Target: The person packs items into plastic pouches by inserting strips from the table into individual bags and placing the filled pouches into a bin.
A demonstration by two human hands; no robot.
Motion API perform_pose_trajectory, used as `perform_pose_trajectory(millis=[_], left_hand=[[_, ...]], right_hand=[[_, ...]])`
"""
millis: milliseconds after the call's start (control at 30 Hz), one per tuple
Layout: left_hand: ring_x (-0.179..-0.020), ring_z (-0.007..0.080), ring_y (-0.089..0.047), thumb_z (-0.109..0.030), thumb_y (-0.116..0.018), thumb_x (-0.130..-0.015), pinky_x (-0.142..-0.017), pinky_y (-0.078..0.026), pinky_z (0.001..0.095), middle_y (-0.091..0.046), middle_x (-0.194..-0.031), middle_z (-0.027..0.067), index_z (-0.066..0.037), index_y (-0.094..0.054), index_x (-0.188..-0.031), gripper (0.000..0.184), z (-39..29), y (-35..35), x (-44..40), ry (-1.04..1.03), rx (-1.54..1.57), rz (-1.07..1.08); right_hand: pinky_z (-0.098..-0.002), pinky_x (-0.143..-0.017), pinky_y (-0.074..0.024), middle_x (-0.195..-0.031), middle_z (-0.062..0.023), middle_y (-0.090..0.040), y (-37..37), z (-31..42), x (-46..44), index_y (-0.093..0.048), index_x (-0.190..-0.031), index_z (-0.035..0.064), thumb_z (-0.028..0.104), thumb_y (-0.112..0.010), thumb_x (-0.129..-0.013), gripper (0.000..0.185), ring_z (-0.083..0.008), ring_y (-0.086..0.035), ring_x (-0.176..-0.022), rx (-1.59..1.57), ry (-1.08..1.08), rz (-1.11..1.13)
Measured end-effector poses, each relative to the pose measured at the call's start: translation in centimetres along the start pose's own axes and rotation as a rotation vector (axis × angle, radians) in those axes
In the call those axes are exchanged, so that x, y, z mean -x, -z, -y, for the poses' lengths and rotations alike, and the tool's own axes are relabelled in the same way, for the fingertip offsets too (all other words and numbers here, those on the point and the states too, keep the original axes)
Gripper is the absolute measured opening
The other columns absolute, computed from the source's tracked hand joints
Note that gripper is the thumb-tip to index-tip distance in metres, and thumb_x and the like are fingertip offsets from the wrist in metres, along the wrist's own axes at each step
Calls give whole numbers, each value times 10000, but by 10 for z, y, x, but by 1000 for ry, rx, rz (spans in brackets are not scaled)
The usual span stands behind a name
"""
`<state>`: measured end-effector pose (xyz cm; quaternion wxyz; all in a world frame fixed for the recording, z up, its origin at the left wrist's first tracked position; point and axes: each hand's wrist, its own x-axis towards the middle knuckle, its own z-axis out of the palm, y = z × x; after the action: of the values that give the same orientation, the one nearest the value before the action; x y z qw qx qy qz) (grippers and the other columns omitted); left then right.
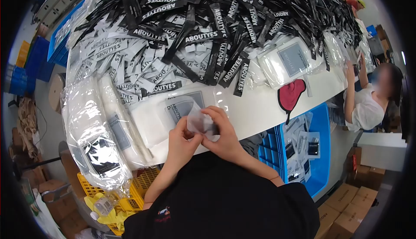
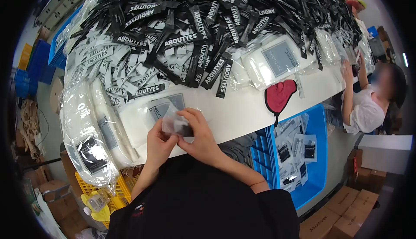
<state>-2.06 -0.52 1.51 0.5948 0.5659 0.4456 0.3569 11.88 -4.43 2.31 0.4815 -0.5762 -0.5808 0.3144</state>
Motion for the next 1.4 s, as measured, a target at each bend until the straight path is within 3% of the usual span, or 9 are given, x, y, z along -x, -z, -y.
perform_pose_trajectory(millis=[133, 233, 433, 467, 600, 867, 967, 1167, 1400], left_hand=[[-776, 324, -593, 42, -622, -678, -678, -489, 355, -579, -889, 134, 30, -568, -927, 255, -8, -5, -4, -296, -403, 101], [-819, 363, -559, 22, -649, -640, -677, -479, 374, -552, -904, 145, 26, -563, -877, 252, -6, -7, -5, -378, -483, 71], [-904, 352, -554, -20, -709, -616, -787, -448, 414, -549, -996, 131, -17, -570, -857, 278, -7, 2, 5, -456, -756, -34], [-972, 338, -551, -75, -752, -609, -863, -420, 442, -548, -1043, 118, -48, -575, -879, 324, -15, -2, 7, -462, -748, -257], [-1093, 333, -504, -189, -783, -627, -942, -347, 530, -523, -1163, 121, -110, -561, -1005, 446, -15, -1, 7, -1016, -700, 84], [-1002, 293, -507, -82, -733, -669, -831, -381, 384, -518, -1164, 111, -114, -523, -1172, 547, -12, -25, -12, -750, -513, 50], [-1005, 281, -514, -53, -707, -701, -842, -384, 372, -530, -1135, 113, -94, -514, -1176, 514, 9, -30, -14, -613, -493, 116], [-1045, 306, -500, -119, -738, -702, -875, -371, 419, -515, -1148, 114, -78, -502, -1195, 548, 13, -21, -13, -465, -290, 140], [-997, 377, -464, -169, -836, -423, -869, -345, 506, -454, -1096, 137, -213, -399, -1284, 967, 9, -33, -4, -831, -344, -10]], right_hand=[[-363, -678, -471, -893, -136, -579, 3, -5, 4, -480, -1270, 8, -66, -666, -597, 702, -308, -562, -820, 219, 135, 89], [-353, -681, -473, -907, -140, -598, 10, -13, -3, -530, -1222, 6, -94, -639, -601, 639, -310, -576, -813, 204, 196, 192], [-307, -612, -481, -943, -126, -642, 22, -17, -3, -556, -1142, -16, -79, -656, -629, 526, -242, -608, -720, 32, 140, -13], [-238, -617, -456, -873, -61, -633, 27, -14, -7, -577, -1033, -9, -41, -678, -690, 359, -129, -586, -732, -70, 75, -24], [-197, -596, -412, -750, 22, -532, 32, 6, 3, -547, -815, 31, 10, -654, -770, 118, -34, -505, -691, -532, -281, 74], [-194, -539, -355, -711, 14, -555, 38, -38, 10, -600, -881, 4, 73, -633, -847, 84, -19, -438, -611, -459, -225, -376], [-205, -506, -328, -635, 24, -534, 43, -70, 15, -625, -850, 0, 92, -642, -851, 94, -17, -403, -572, -13, -278, -250], [-225, -479, -315, -582, 20, -509, 63, -35, 13, -629, -814, -11, 155, -697, -818, 179, -28, -394, -545, -132, -232, 266], [-221, -476, -330, -592, 46, -508, 44, 1, 2, -570, -668, 49, 168, -699, -821, 233, -24, -425, -562, -514, -489, 172]])
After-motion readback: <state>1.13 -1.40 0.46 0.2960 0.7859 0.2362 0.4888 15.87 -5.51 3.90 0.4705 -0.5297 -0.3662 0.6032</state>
